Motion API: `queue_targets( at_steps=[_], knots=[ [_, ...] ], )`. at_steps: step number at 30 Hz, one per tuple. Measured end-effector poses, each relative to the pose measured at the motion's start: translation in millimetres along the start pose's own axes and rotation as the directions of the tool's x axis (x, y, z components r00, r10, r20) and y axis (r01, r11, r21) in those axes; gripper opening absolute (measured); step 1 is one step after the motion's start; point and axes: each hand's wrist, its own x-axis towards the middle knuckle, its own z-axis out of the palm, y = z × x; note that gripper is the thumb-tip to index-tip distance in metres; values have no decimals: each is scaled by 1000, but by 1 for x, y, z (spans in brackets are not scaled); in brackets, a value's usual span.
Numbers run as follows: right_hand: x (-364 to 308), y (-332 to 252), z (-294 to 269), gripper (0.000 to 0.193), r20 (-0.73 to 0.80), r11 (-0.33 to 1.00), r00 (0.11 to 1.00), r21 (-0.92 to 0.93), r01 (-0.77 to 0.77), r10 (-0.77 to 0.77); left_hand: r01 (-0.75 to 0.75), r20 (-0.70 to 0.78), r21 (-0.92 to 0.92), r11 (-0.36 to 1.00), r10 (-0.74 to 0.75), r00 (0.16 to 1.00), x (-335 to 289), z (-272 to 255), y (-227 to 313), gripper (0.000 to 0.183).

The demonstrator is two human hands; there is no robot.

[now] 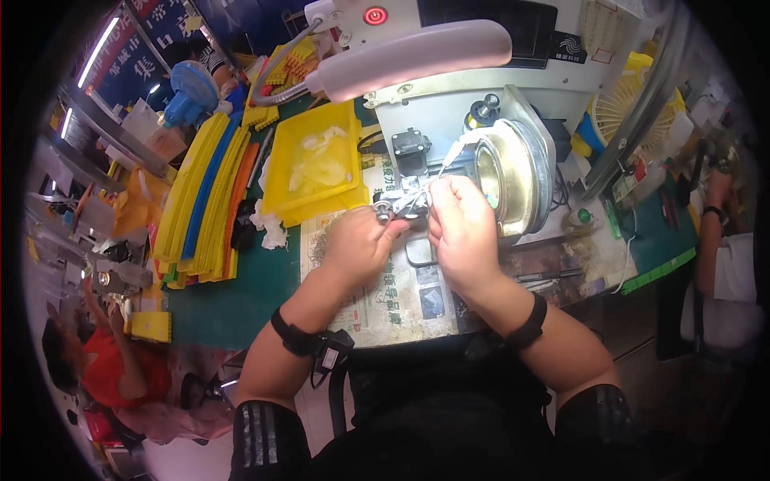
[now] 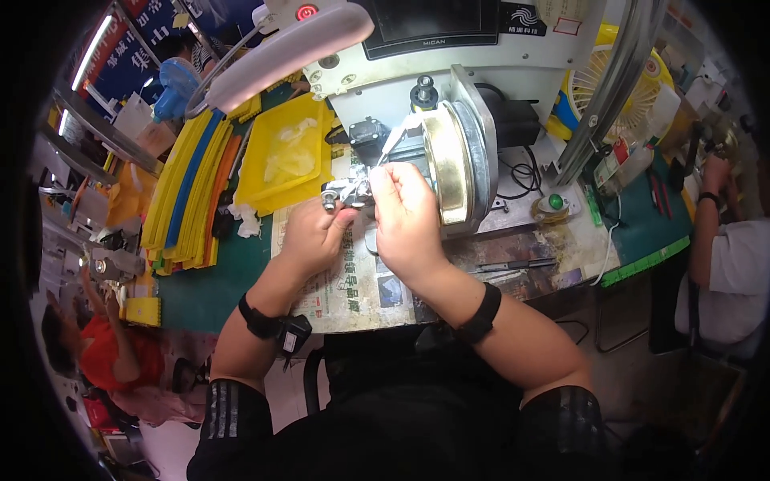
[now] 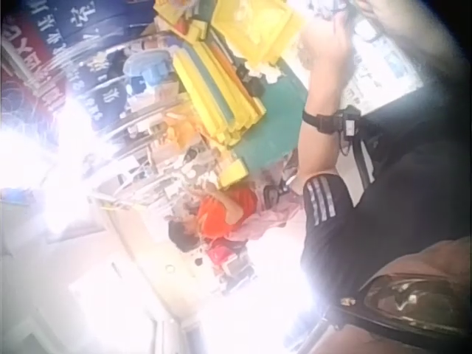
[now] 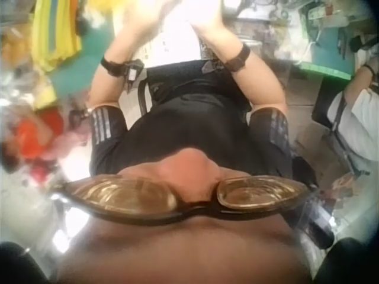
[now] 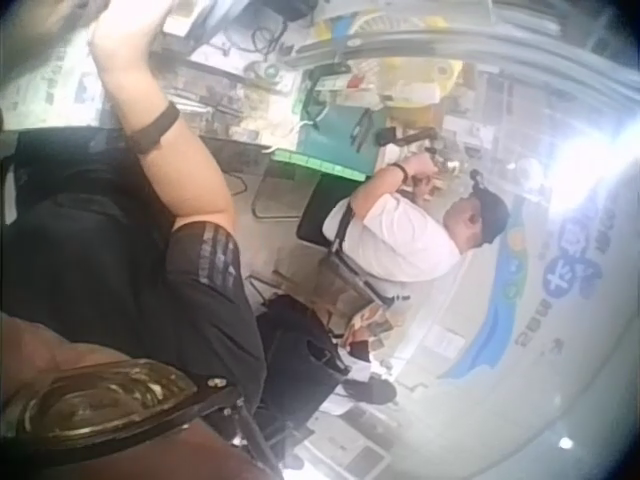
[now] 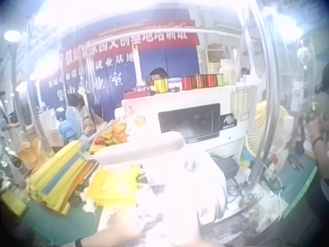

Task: The person is assembling small electronic components, specifically attaching wires or small parts using a specialized machine and adhesive.

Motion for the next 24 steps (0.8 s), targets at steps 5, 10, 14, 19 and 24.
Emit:
queue_targets(
  at_steps=[5,10,14,19,24],
  knots=[
    [0,8,6,19,-37,989,991,-65,129,-132,-47,-2,-42,998,46,999,-1,-5,-9,32],
    [0,5,11,18,-119,996,989,7,89,-88,156,84,-136,978,-145,986,-8,-30,-1,25],
    [-25,-12,-2,17,5,998,998,16,-58,58,302,18,-155,941,-303,953,-14,-60,14,10],
    [-64,-19,-25,14,101,986,983,40,-159,155,80,31,-424,902,-74,997,-4,-60,60,16],
    [-61,-21,-21,14,109,969,981,168,-179,163,65,22,-481,874,-62,998,11,-34,77,11]
  ],
)
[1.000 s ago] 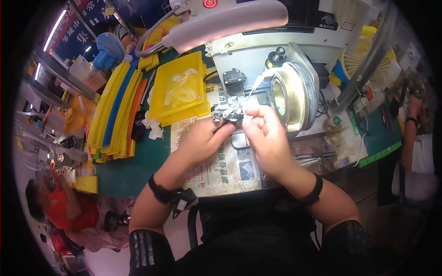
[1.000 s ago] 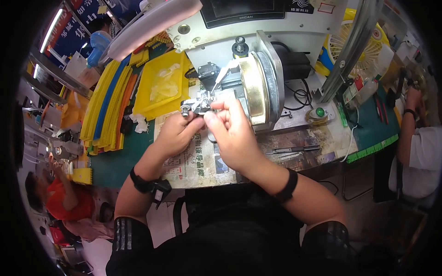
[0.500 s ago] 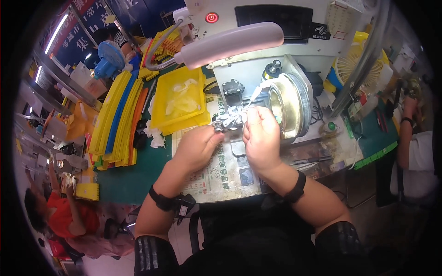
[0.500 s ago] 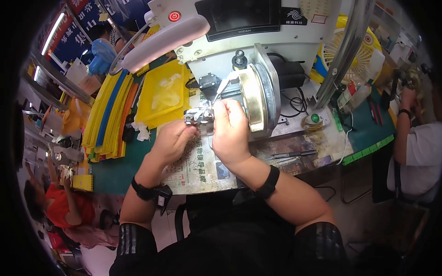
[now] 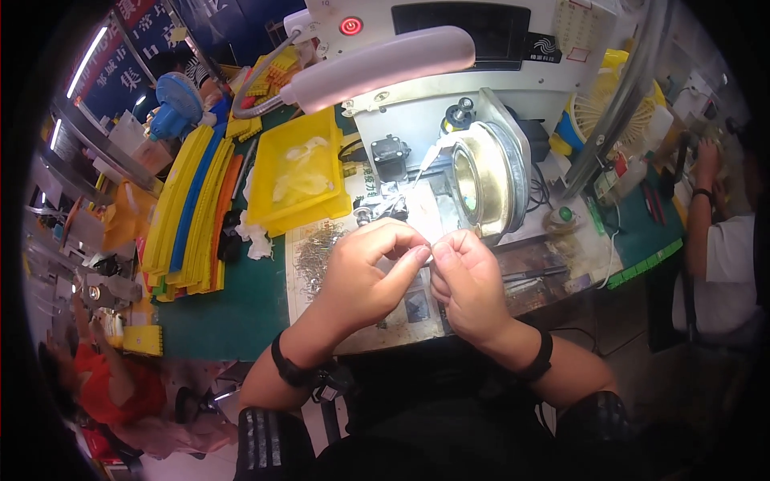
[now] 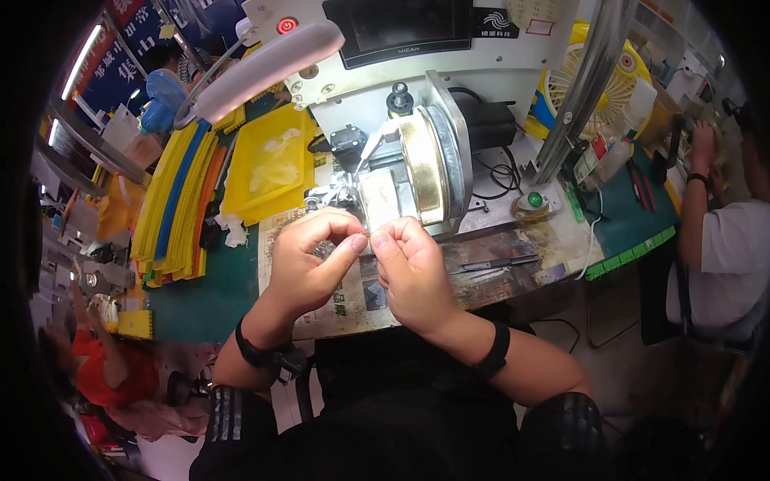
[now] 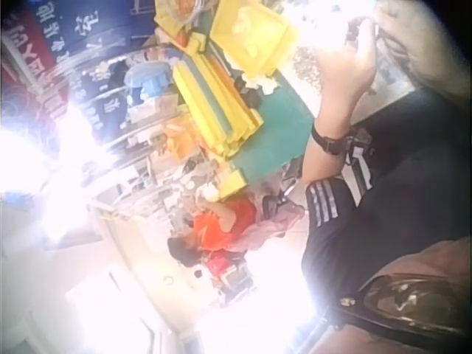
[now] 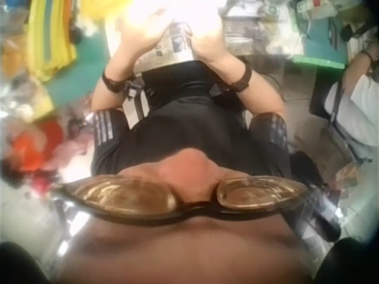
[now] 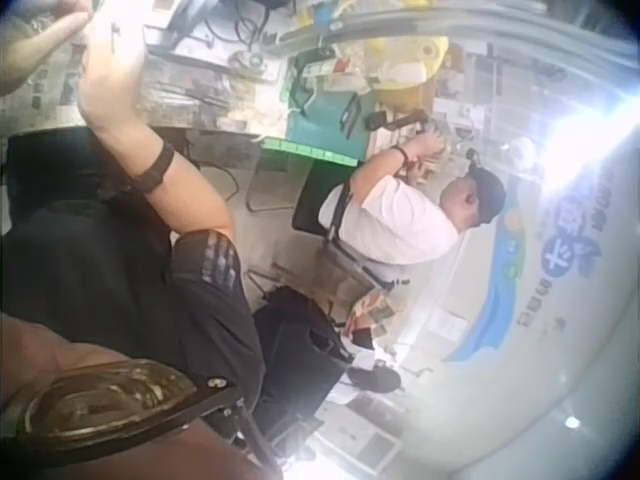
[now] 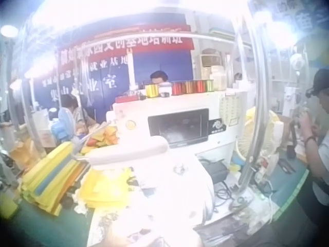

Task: The person is assembling small electronic components, specifically attaching wires or small parts using a specialized machine and adhesive.

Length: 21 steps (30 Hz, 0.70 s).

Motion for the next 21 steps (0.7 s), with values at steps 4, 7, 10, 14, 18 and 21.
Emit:
queue_targets(
  at_steps=[4,7,10,14,18,21],
  knots=[
    [1,-1,-1,15,-58,993,997,109,-41,47,-46,-113,5,999,46,992,0,17,-8,7],
    [-5,-22,-10,16,-60,987,988,71,-141,146,-170,-191,131,977,193,962,-1,22,-14,7],
    [-19,-34,-14,9,31,897,998,-438,65,-58,-171,-213,87,981,186,959,-1,22,-15,10],
    [-3,-46,-11,8,265,410,880,-806,426,-393,-210,-222,94,973,226,948,-2,22,-17,11],
    [15,-47,-13,15,543,-14,671,-783,622,-505,-228,-212,102,968,245,946,1,22,-14,12],
    [16,-48,-15,16,556,-36,681,-786,617,-477,-250,-206,110,962,269,941,3,25,-15,14]
  ],
)
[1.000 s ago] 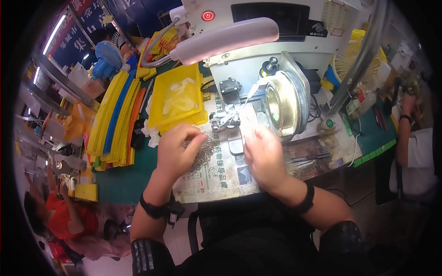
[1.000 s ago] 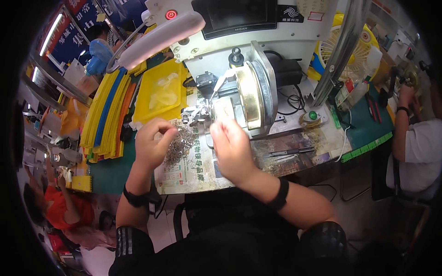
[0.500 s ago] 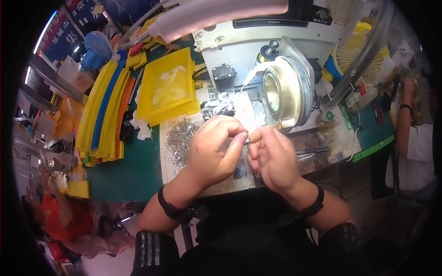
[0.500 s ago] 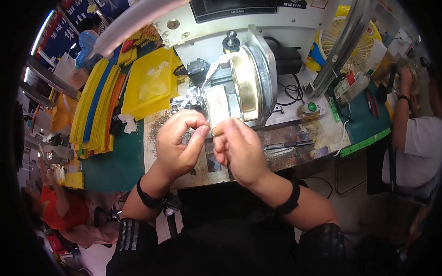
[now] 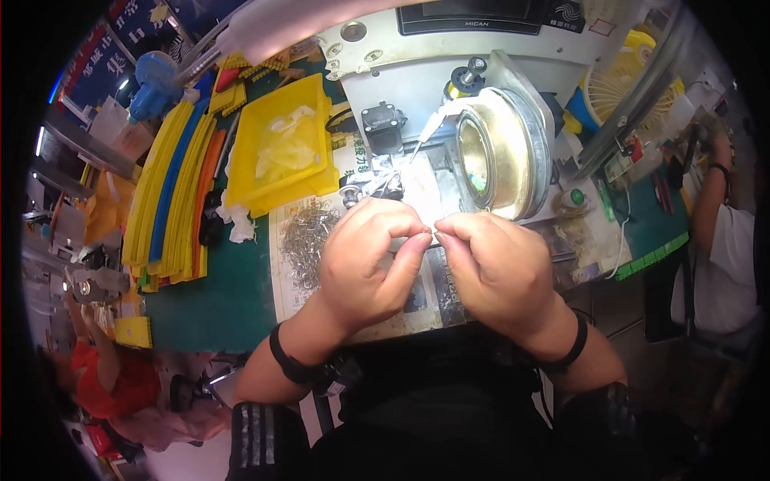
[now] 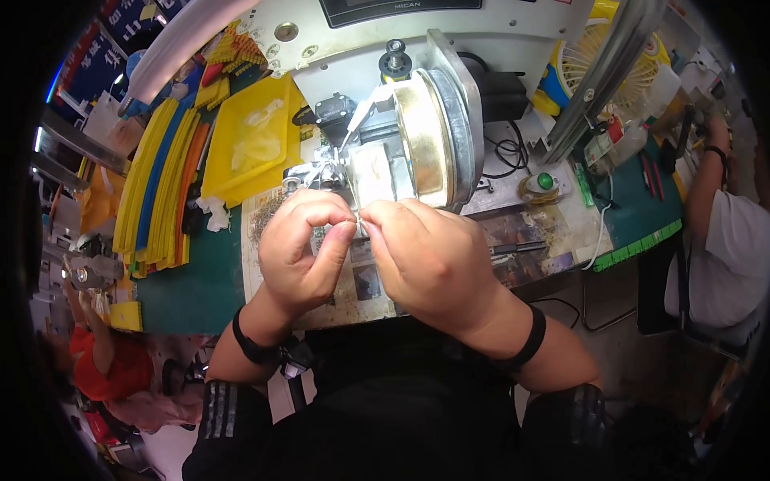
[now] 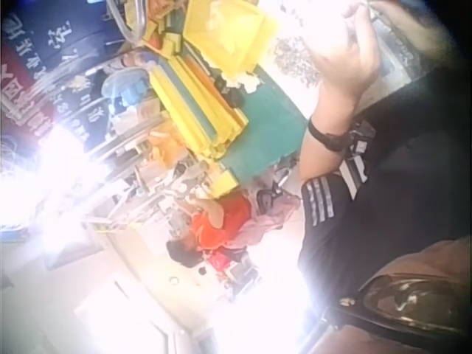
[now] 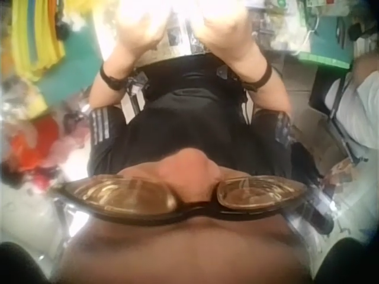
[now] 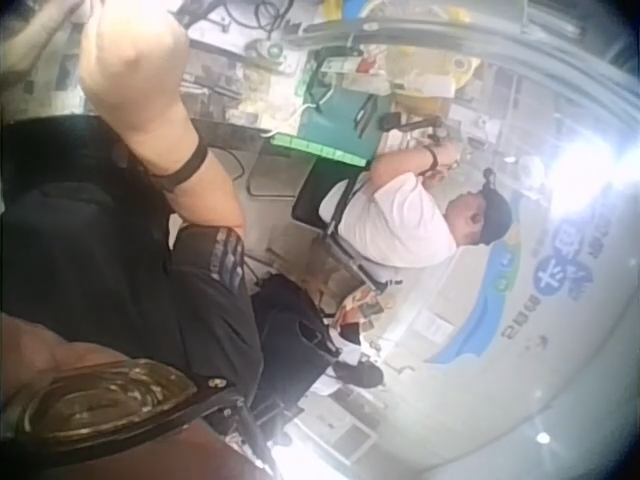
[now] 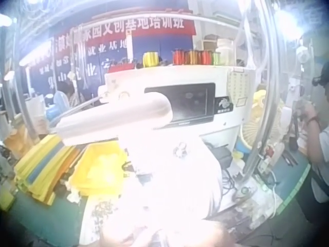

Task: The person is assembling small electronic components, specifically attaching wires or small parts using a specialized machine and adhesive.

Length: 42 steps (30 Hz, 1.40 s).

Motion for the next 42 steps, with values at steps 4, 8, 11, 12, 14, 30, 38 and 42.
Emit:
queue_targets(
  at_steps=[4,8,11,12,14,30,38,42],
  knots=[
    [1,-1,-4,16,-3,1000,1000,2,-8,8,-49,-8,13,999,49,999,2,2,1,15],
    [-4,-3,-9,24,-47,1000,999,9,-10,10,-39,4,55,998,39,999,-2,1,3,14],
    [-31,-1,-30,29,51,973,987,165,-161,154,-34,23,139,990,32,999,-4,-1,7,12],
    [-35,10,-46,29,46,991,992,66,-118,115,-52,17,121,991,50,999,-5,-1,8,12],
    [-49,47,-90,23,17,864,889,226,-450,458,36,-4,7,999,-36,999,-7,2,6,8],
    [40,154,-242,39,-797,800,603,-337,-497,39,44,-18,-14,999,-45,999,-11,4,-2,8],
    [-2,23,-116,49,-320,938,938,345,-17,135,-26,-39,-105,994,22,999,0,7,-6,9],
    [6,14,-69,43,-194,876,978,482,31,72,11,45,-99,995,-7,999,-5,1,-5,6]
  ],
)
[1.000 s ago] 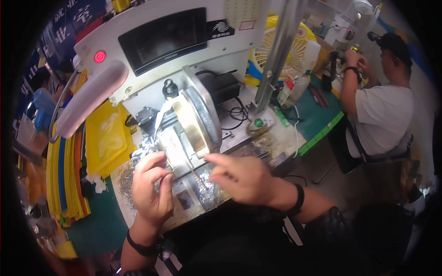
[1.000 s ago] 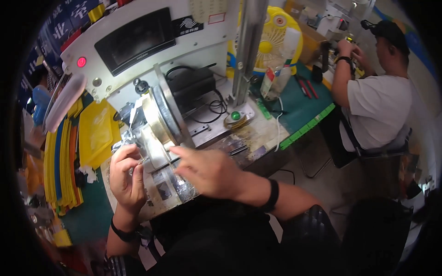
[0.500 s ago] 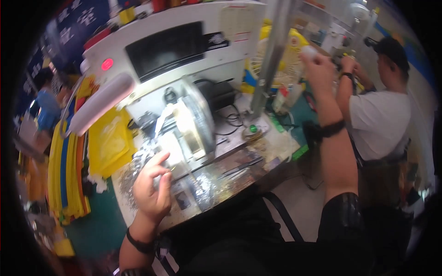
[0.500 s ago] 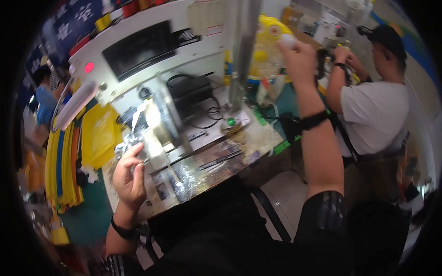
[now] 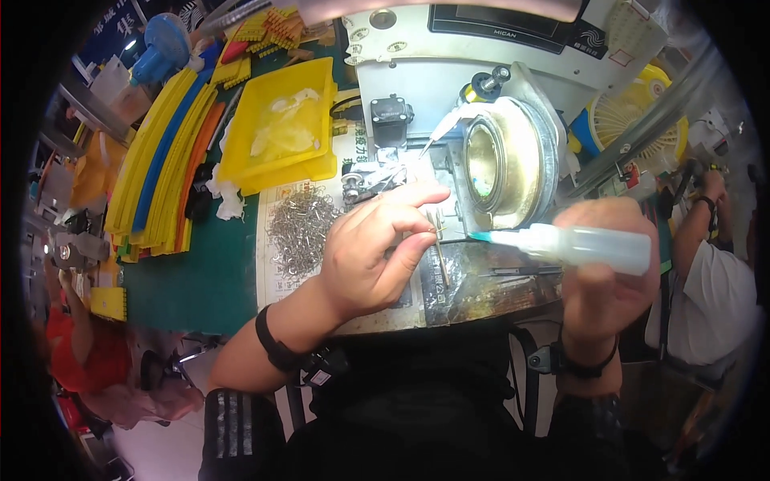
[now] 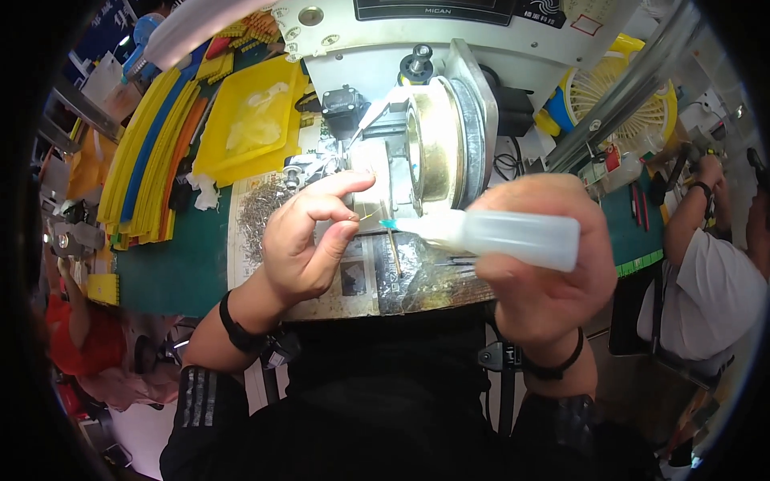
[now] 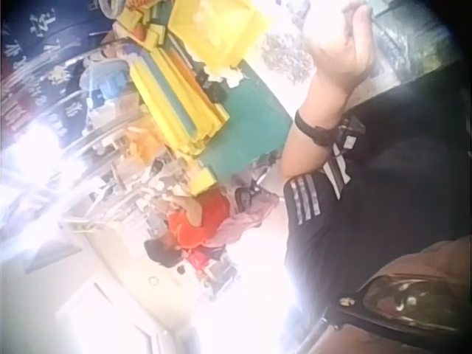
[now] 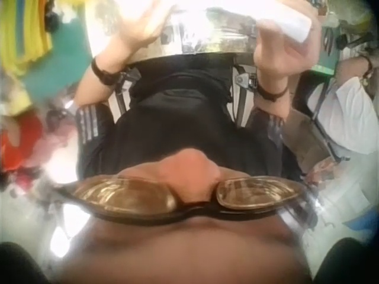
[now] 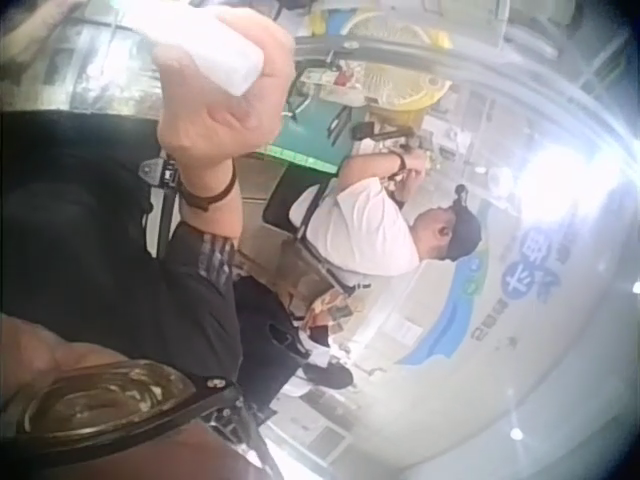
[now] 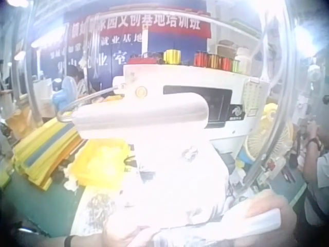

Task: The person is assembling small electronic components, specifically attaching wires or small parts using a specialized machine and adhesive.

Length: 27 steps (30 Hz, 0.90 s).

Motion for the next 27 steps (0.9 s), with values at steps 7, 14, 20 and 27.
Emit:
queue_targets(
  at_steps=[7,14,20,27],
  knots=[
    [10,1,11,44,4,992,996,-91,-85,86,-39,-6,-9,999,39,999,1,1,-3,7],
    [12,-2,12,47,12,984,994,-145,-103,105,-38,-74,-22,999,36,997,2,4,-2,12],
    [11,2,8,45,28,985,995,-149,-90,95,-34,-36,-8,999,33,999,2,2,-1,9],
    [15,-2,12,46,41,983,992,-148,-111,118,-45,-84,-5,999,45,995,4,3,-3,10]
  ],
)
